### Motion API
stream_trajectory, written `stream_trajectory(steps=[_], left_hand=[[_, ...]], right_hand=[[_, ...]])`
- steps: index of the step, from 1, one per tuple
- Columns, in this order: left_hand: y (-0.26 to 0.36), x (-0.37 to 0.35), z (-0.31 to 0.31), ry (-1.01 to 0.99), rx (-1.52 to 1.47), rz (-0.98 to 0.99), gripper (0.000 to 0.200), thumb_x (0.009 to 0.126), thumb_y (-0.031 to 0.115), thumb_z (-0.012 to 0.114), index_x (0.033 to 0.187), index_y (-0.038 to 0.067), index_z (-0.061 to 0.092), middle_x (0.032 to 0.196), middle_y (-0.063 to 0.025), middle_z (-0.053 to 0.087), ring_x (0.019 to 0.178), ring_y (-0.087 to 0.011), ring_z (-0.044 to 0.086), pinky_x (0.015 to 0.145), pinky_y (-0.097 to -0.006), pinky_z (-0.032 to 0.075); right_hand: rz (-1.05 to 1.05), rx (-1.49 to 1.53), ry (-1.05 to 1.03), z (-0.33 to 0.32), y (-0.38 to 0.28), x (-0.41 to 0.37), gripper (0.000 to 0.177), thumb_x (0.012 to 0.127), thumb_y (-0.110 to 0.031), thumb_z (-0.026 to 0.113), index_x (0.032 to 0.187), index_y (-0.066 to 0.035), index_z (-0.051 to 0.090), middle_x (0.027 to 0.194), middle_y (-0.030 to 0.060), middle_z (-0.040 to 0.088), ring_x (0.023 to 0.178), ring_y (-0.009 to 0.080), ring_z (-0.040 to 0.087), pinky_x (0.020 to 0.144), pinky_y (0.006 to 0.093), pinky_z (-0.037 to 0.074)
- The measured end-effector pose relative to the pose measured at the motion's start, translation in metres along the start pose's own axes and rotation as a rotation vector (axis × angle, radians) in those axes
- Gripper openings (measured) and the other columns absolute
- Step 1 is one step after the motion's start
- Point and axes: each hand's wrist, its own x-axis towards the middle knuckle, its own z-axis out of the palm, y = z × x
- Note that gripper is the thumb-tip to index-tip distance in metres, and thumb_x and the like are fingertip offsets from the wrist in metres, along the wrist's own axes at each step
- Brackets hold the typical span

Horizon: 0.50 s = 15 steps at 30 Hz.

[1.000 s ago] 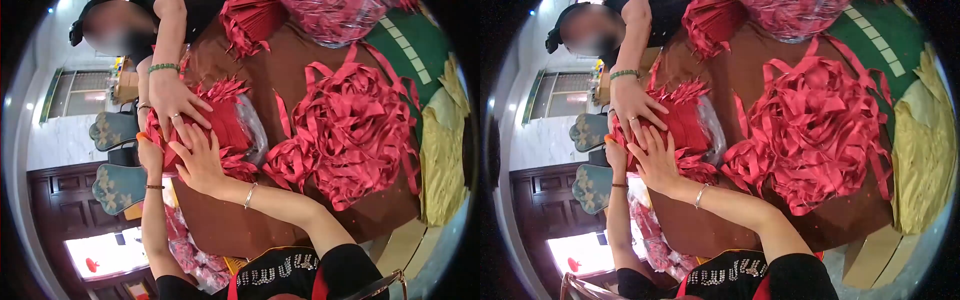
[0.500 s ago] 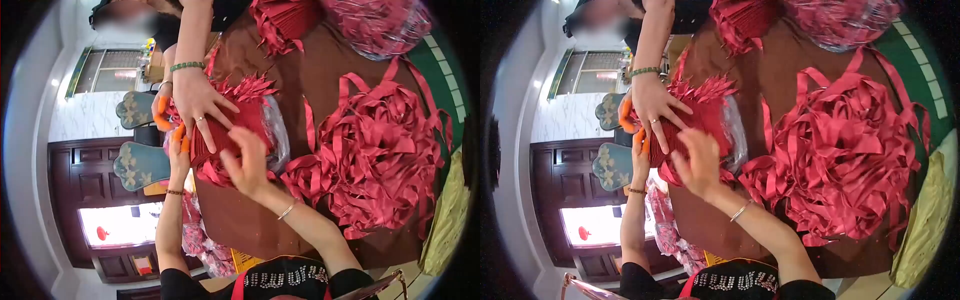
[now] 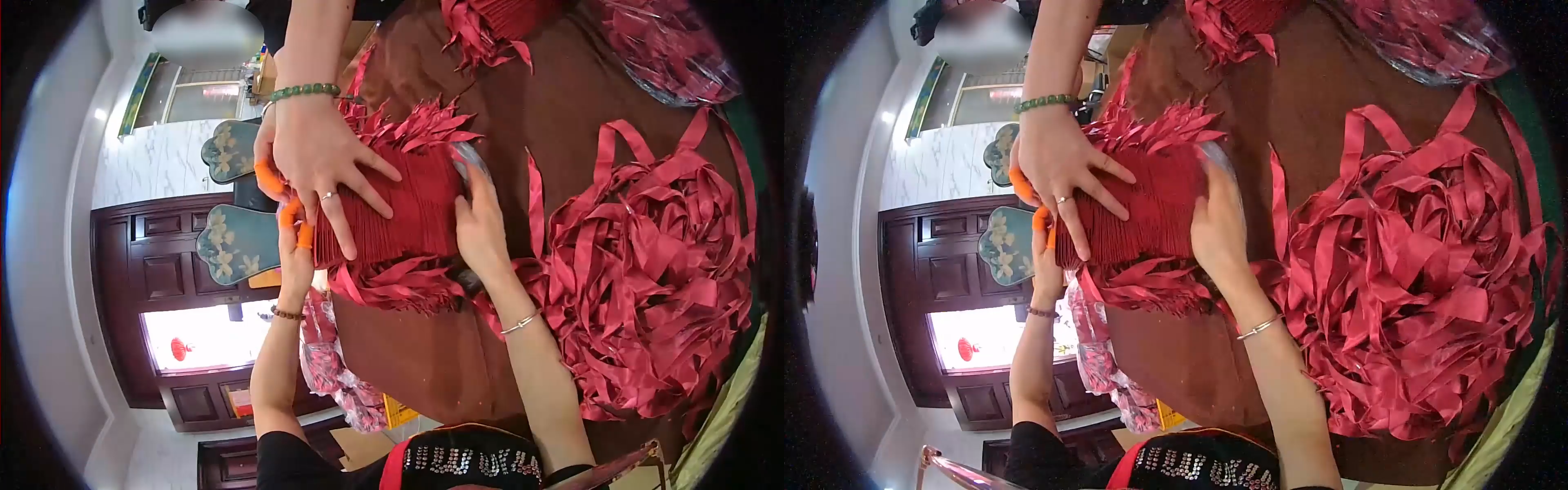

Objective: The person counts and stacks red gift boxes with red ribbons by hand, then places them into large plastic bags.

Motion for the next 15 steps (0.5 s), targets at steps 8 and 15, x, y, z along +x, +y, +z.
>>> stream_trajectory(steps=[8,15], left_hand=[[-0.002,0.002,-0.003,-0.063,-0.141,-0.075,0.035,0.092,0.004,0.04,0.128,0.001,0.041,0.117,-0.005,0.045,0.103,-0.0138,0.045,0.092,-0.0255,0.034],[-0.011,-0.001,-0.003,-0.041,-0.138,-0.046,0.036,0.092,0.005,0.041,0.128,0.001,0.041,0.12,-0.0065,0.044,0.109,-0.0152,0.043,0.096,-0.0268,0.033]], right_hand=[[-0.441,0.265,0.054,-0.033,-0.028,0.006,0.018,0.069,-0.001,0.051,0.085,-0.004,0.06,0.076,0.0108,0.057,0.07,0.0284,0.056,0.062,0.0384,0.045],[-0.645,0.349,-0.138,-0.027,-0.087,-0.022,0.041,0.076,-0.02,0.062,0.115,-0.009,0.059,0.056,-0.0023,0.044,0.046,0.0125,0.043,0.047,0.0287,0.033]])
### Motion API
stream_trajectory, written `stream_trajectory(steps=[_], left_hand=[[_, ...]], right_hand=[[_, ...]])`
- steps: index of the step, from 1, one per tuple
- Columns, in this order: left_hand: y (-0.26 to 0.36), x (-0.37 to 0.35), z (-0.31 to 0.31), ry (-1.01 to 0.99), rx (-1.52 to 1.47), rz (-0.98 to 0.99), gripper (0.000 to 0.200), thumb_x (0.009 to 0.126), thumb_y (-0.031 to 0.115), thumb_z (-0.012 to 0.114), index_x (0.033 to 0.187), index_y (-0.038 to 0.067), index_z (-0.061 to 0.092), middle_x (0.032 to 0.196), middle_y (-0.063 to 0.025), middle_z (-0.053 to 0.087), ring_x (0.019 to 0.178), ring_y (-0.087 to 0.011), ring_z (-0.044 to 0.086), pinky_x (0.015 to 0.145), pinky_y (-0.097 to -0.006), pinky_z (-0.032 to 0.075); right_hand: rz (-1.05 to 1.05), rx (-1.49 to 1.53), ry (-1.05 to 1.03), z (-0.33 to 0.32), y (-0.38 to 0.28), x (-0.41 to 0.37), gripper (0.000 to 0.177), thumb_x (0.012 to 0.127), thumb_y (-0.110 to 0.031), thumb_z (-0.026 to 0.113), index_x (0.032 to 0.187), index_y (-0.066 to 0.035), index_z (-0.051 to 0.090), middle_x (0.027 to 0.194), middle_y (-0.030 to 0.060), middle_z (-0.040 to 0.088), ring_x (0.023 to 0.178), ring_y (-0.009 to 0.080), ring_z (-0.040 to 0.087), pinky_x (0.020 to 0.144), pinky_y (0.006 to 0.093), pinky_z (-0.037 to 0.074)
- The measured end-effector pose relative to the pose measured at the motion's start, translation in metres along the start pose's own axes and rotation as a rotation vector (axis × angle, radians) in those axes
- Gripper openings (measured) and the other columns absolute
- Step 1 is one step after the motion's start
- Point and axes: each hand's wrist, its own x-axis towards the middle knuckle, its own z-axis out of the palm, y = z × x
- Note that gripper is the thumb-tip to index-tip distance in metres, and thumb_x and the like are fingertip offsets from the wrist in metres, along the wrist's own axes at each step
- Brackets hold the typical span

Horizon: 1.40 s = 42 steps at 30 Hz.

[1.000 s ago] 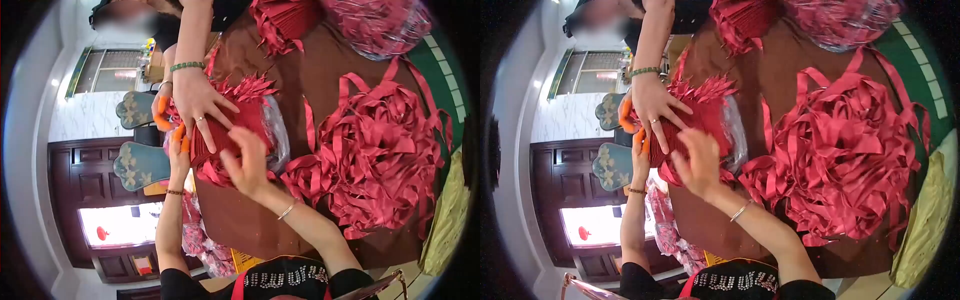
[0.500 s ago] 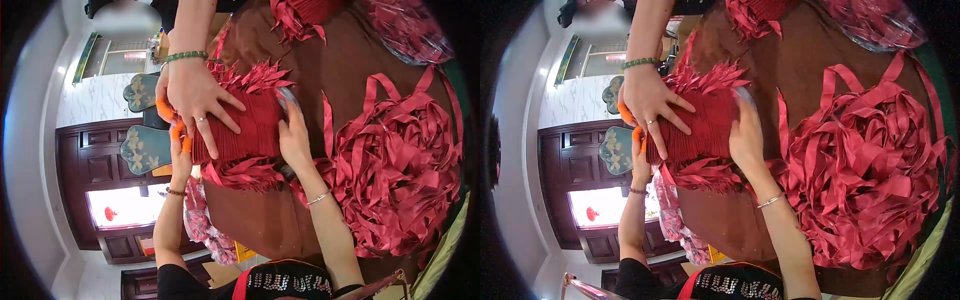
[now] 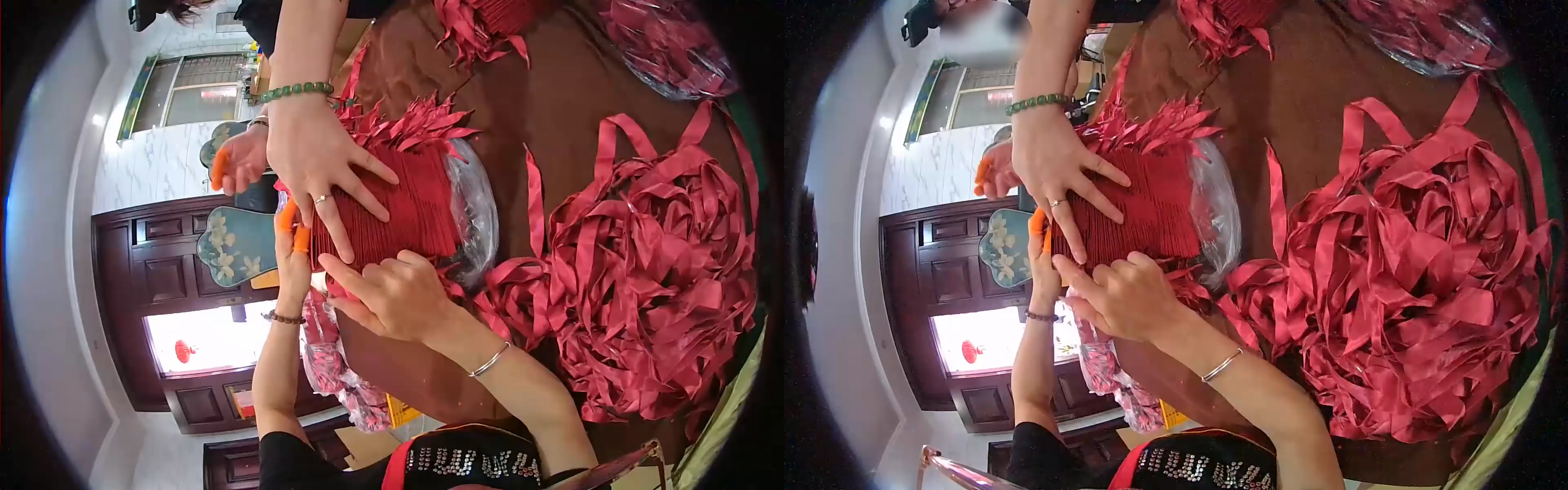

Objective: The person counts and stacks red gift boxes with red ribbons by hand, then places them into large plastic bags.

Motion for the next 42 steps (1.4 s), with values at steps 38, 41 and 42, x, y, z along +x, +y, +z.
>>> stream_trajectory(steps=[38,41,42], left_hand=[[-0.004,-0.004,-0.003,0.037,-0.029,-0.048,0.031,0.093,0.006,0.037,0.121,-0.004,0.046,0.108,-0.0031,0.042,0.105,-0.0134,0.043,0.093,-0.0224,0.03],[-0.004,-0.004,-0.003,0.046,-0.039,-0.048,0.031,0.093,0.006,0.038,0.121,-0.003,0.046,0.107,-0.0025,0.041,0.104,-0.0129,0.043,0.093,-0.022,0.03],[-0.005,-0.005,-0.005,0.037,-0.038,-0.05,0.031,0.094,0.007,0.038,0.122,-0.003,0.046,0.107,-0.0023,0.041,0.104,-0.0126,0.043,0.093,-0.0218,0.03]], right_hand=[[0.451,-0.135,0.037,-0.01,0.057,-0.031,0.029,0.089,-0.027,0.052,0.101,-0.004,0.063,0.071,0.0106,0.064,0.064,0.0257,0.061,0.06,0.0361,0.043],[0.557,-0.129,0.144,-0.008,0.062,-0.031,0.028,0.09,-0.022,0.049,0.107,-0.003,0.058,0.082,0.0156,0.065,0.071,0.03,0.061,0.065,0.0406,0.046],[0.613,-0.162,0.115,-0.008,0.066,-0.031,0.03,0.087,-0.01,0.048,0.115,-0.001,0.052,0.097,0.0186,0.06,0.08,0.0331,0.06,0.071,0.0432,0.048]])
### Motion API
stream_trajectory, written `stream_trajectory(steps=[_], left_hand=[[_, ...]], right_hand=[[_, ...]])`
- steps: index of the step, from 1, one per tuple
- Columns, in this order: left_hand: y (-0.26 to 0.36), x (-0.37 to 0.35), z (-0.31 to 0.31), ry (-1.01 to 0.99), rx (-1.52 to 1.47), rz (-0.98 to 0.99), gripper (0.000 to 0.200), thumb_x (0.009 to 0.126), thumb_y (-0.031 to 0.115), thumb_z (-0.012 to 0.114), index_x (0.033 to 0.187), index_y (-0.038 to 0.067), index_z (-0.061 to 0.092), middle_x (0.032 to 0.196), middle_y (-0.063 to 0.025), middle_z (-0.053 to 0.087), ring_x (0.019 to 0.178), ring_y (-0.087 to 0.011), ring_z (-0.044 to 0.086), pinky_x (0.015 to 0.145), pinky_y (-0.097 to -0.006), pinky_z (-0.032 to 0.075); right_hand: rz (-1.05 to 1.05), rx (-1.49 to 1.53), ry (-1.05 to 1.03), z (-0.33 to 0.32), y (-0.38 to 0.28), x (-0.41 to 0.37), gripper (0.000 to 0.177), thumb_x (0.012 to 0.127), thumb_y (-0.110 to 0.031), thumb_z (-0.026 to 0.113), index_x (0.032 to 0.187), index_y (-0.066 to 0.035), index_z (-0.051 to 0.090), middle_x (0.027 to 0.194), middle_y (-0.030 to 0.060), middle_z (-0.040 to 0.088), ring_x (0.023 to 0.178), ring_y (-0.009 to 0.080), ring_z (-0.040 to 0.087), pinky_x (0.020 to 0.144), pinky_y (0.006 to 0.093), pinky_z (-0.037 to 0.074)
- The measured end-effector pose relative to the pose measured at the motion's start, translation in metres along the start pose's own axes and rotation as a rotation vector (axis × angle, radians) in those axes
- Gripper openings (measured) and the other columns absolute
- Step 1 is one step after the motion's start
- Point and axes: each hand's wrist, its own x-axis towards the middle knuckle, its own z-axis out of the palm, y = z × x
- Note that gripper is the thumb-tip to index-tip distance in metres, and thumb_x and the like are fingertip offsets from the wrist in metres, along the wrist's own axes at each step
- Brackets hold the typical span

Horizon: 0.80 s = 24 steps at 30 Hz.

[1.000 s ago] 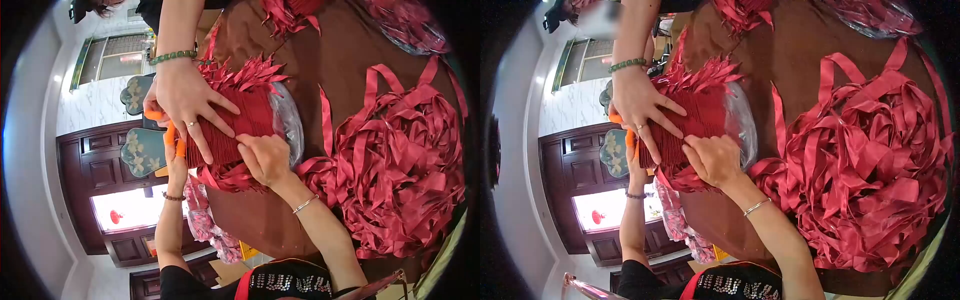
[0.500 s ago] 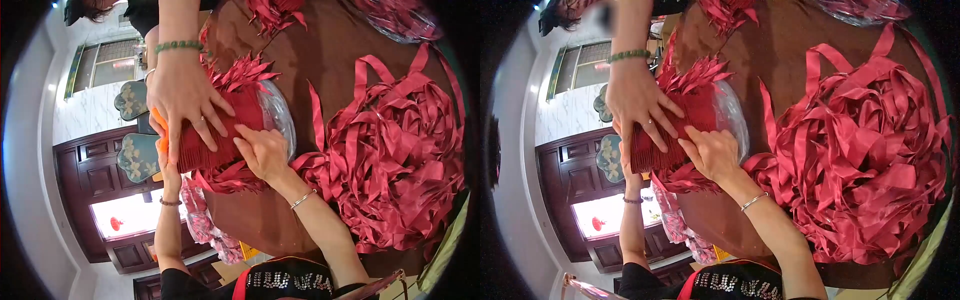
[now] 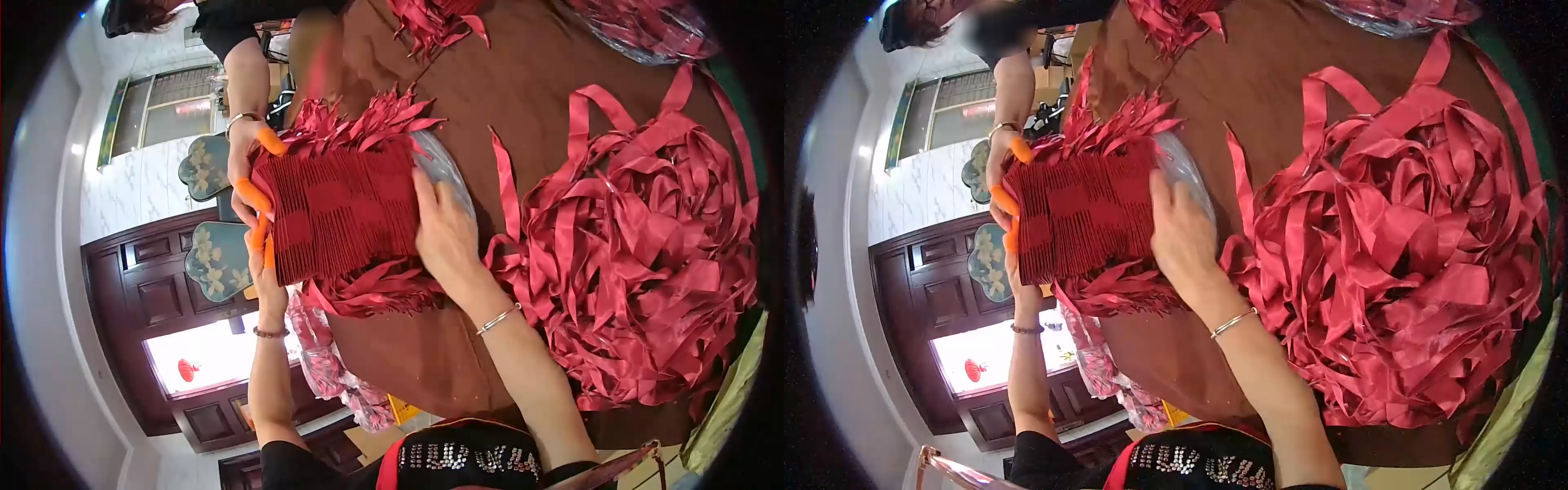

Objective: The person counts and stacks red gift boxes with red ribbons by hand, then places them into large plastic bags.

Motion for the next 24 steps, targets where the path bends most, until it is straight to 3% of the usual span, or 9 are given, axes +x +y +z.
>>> stream_trajectory(steps=[3,5,9,13,16,17,20,22,24], left_hand=[[-0.015,0.003,-0.013,-0.038,0.071,0.003,0.046,0.093,0.015,0.044,0.136,0.002,0.034,0.128,-0.0061,0.047,0.112,-0.0153,0.05,0.093,-0.0283,0.042],[-0.016,0.002,-0.014,-0.033,0.075,0.001,0.046,0.093,0.015,0.043,0.136,0.003,0.033,0.129,-0.006,0.046,0.112,-0.0152,0.05,0.093,-0.0285,0.042],[-0.028,-0.001,-0.021,0.026,-0.059,-0.046,0.046,0.094,0.016,0.041,0.137,0.003,0.031,0.13,-0.0056,0.045,0.114,-0.015,0.049,0.093,-0.0287,0.042],[-0.027,0.002,-0.022,-0.025,-0.064,-0.053,0.045,0.094,0.015,0.039,0.137,0.003,0.031,0.13,-0.0056,0.045,0.113,-0.0153,0.049,0.093,-0.0287,0.042],[-0.007,0.001,-0.004,-0.005,-0.044,-0.004,0.04,0.093,0.011,0.039,0.132,0.001,0.038,0.122,-0.0041,0.045,0.112,-0.015,0.047,0.094,-0.0271,0.038],[-0.002,0.002,0.001,0.007,-0.047,-0.004,0.036,0.092,0.008,0.04,0.126,-0.002,0.045,0.115,-0.0026,0.044,0.11,-0.0144,0.044,0.095,-0.0252,0.034],[-0.021,0.003,-0.013,-0.019,0.084,0.035,0.045,0.093,0.013,0.039,0.137,0.003,0.032,0.13,-0.0063,0.045,0.112,-0.0161,0.05,0.092,-0.0289,0.044],[-0.032,0.001,-0.021,0.01,0.019,0.008,0.045,0.093,0.013,0.038,0.137,0.003,0.032,0.13,-0.0064,0.045,0.112,-0.0162,0.05,0.091,-0.0289,0.044],[-0.032,-0.002,-0.022,0.038,-0.042,-0.022,0.045,0.093,0.012,0.038,0.137,0.002,0.031,0.13,-0.0066,0.045,0.112,-0.0162,0.05,0.091,-0.0288,0.044]], right_hand=[[0.14,-0.375,-0.173,-0.01,0.007,0.003,0.038,0.08,0.0,0.047,0.119,0.001,0.048,0.107,0.0193,0.053,0.088,0.0351,0.058,0.072,0.0421,0.049],[0.189,-0.377,-0.229,-0.016,0.006,0.009,0.045,0.075,0.004,0.047,0.12,0.003,0.046,0.11,0.0189,0.049,0.092,0.0371,0.056,0.073,0.0416,0.05],[0.022,-0.394,0.061,-0.029,0.016,0.018,0.045,0.076,0.006,0.045,0.121,0.002,0.045,0.111,0.0192,0.051,0.089,0.0348,0.058,0.073,0.0418,0.049],[0.272,-0.1,0.023,-0.041,0.01,0.024,0.047,0.077,0.005,0.046,0.122,-0.008,0.05,0.107,0.0173,0.053,0.09,0.0319,0.058,0.073,0.0382,0.047],[-0.065,-0.268,-0.38,-0.042,0.012,0.018,0.043,0.076,0.006,0.046,0.113,-0.01,0.06,0.094,0.012,0.055,0.089,0.0284,0.056,0.077,0.0369,0.044],[-0.012,-0.209,-0.509,-0.043,0.011,0.019,0.045,0.075,0.006,0.045,0.114,-0.011,0.06,0.089,0.0116,0.054,0.087,0.0297,0.055,0.076,0.0377,0.044],[-0.031,-0.24,-0.501,-0.045,0.01,0.02,0.044,0.075,0.006,0.046,0.114,-0.009,0.059,0.089,0.0122,0.054,0.087,0.0302,0.055,0.075,0.0389,0.044],[0.014,-0.315,-0.224,-0.037,0.014,0.019,0.038,0.075,0.004,0.047,0.111,-0.004,0.058,0.088,0.0132,0.054,0.086,0.0297,0.056,0.073,0.0397,0.046],[0.031,-0.406,-0.233,-0.037,0.012,0.02,0.035,0.076,0.003,0.047,0.109,-0.002,0.057,0.088,0.0137,0.054,0.086,0.0298,0.057,0.072,0.0403,0.047]])
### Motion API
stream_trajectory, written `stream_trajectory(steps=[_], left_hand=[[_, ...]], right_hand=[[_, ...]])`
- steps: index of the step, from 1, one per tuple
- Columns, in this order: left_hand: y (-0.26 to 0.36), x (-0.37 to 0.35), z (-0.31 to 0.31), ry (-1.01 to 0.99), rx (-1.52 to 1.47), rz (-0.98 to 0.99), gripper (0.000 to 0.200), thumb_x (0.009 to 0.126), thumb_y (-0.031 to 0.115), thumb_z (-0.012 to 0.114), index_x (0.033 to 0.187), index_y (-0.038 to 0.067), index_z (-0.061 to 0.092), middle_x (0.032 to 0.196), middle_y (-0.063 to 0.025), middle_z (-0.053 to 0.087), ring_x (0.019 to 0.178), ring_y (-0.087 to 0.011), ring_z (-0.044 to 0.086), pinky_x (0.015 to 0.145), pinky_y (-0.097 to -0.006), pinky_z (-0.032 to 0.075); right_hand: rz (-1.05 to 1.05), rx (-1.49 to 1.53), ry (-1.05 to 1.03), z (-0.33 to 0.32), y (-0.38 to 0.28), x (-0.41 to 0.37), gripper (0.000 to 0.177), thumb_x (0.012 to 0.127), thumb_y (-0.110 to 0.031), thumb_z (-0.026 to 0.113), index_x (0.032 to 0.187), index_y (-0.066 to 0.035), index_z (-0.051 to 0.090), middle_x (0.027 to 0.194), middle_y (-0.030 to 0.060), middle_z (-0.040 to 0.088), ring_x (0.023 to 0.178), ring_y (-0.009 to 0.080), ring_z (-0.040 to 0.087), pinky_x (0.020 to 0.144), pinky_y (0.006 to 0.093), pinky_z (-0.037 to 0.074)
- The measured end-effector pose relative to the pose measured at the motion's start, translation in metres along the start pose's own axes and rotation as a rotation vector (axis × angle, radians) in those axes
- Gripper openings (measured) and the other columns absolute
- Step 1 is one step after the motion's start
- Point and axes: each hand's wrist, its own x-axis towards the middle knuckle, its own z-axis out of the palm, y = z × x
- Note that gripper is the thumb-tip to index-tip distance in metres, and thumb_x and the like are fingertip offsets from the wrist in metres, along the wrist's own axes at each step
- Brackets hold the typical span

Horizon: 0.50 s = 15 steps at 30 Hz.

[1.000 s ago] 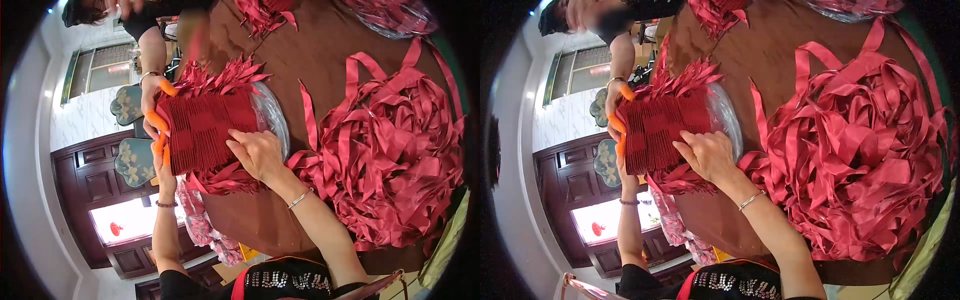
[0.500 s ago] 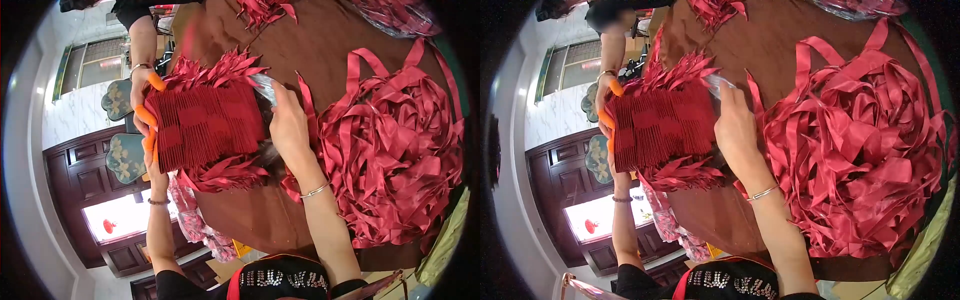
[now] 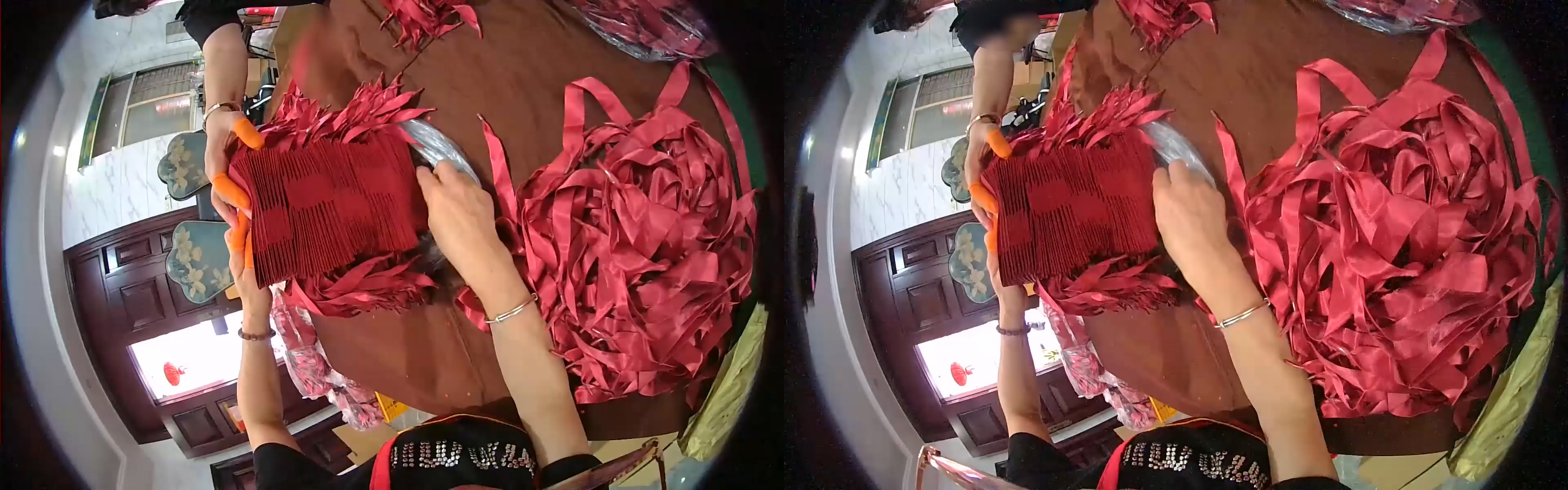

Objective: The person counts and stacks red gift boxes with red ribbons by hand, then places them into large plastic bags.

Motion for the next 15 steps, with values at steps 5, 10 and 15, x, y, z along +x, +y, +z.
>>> stream_trajectory(steps=[5,10,15], left_hand=[[0.0,0.002,0.001,-0.027,-0.051,-0.02,0.044,0.093,0.012,0.038,0.135,0.001,0.034,0.128,-0.0069,0.046,0.111,-0.0159,0.05,0.093,-0.0275,0.041],[0.035,0.003,0.024,-0.04,0.108,0.131,0.028,0.093,0.009,0.045,0.118,-0.002,0.051,0.117,-0.0073,0.043,0.111,-0.0186,0.041,0.097,-0.0255,0.029],[0.032,0.008,0.02,-0.062,0.268,0.232,0.032,0.092,0.006,0.044,0.122,0.0,0.05,0.116,-0.0072,0.044,0.112,-0.0179,0.042,0.097,-0.0248,0.028]], right_hand=[[-0.085,-0.336,-0.103,0.005,-0.006,-0.006,0.024,0.079,-0.006,0.048,0.099,-0.002,0.062,0.086,0.0123,0.055,0.079,0.0284,0.058,0.065,0.0401,0.049],[-0.003,0.06,0.093,0.0,-0.016,0.002,0.027,0.084,-0.009,0.05,0.109,-0.006,0.06,0.091,0.0129,0.058,0.086,0.0279,0.059,0.072,0.0388,0.05],[0.195,1.212,0.417,-0.031,-0.038,0.02,0.04,0.092,-0.017,0.05,0.128,-0.002,0.044,0.111,0.0086,0.053,0.098,0.0153,0.054,0.087,0.0302,0.044]])
